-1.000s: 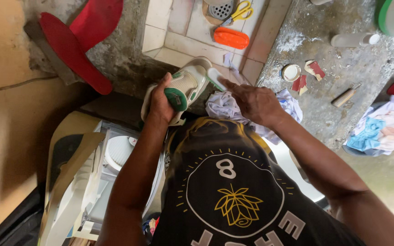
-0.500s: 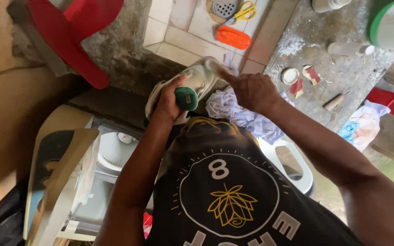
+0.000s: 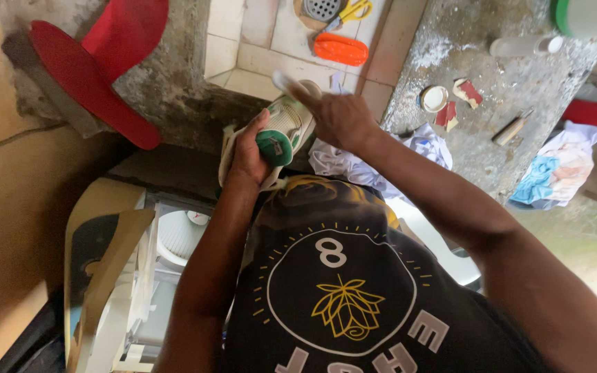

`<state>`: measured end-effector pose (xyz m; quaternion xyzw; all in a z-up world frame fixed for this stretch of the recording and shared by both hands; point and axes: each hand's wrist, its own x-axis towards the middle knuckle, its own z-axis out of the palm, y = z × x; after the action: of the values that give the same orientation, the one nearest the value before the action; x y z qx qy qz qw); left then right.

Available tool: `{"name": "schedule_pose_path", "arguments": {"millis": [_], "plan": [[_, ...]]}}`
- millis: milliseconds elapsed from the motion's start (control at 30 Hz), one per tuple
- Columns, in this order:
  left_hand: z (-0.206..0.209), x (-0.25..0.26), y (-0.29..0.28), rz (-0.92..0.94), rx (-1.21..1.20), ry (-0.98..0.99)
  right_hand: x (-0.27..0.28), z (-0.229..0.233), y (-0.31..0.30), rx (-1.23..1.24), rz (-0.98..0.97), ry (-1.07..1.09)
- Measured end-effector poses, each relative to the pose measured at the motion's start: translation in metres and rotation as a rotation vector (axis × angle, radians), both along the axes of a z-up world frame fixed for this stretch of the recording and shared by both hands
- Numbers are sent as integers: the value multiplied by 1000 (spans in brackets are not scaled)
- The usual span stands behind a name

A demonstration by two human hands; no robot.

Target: The person cleans a shoe by scrubbing the exterior and sole with a brush and wiping it with a cloth, then places the shoe inside a washing machine and operates the machine controls.

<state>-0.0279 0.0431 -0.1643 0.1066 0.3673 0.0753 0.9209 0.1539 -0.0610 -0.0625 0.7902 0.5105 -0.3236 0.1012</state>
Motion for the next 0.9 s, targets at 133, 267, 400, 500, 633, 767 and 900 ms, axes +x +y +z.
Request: {"name": "schedule_pose_path", "arguments": {"millis": [133,267,400,500,633,767,900], "plan": [[-12,2,0,31,13,18,11,-6,-21,577,-270,139],[-20,-8,0,90,85,51,31,17,-114,670,-618,351],[-16,-10,5,18,-6,78,54,15,-200,660,-716,92],[-2,-16,5,40,54,115,63,20,-252,523,-819,-92],[10,-12,2,-18,90,31,66,22,-268,366,-695,-250],[22,-8,0,-100,147,-56,69,14,-247,128,-623,-300],[25,-7,-7,-129,110,-42,63,25,-245,183,-630,-275]]}}
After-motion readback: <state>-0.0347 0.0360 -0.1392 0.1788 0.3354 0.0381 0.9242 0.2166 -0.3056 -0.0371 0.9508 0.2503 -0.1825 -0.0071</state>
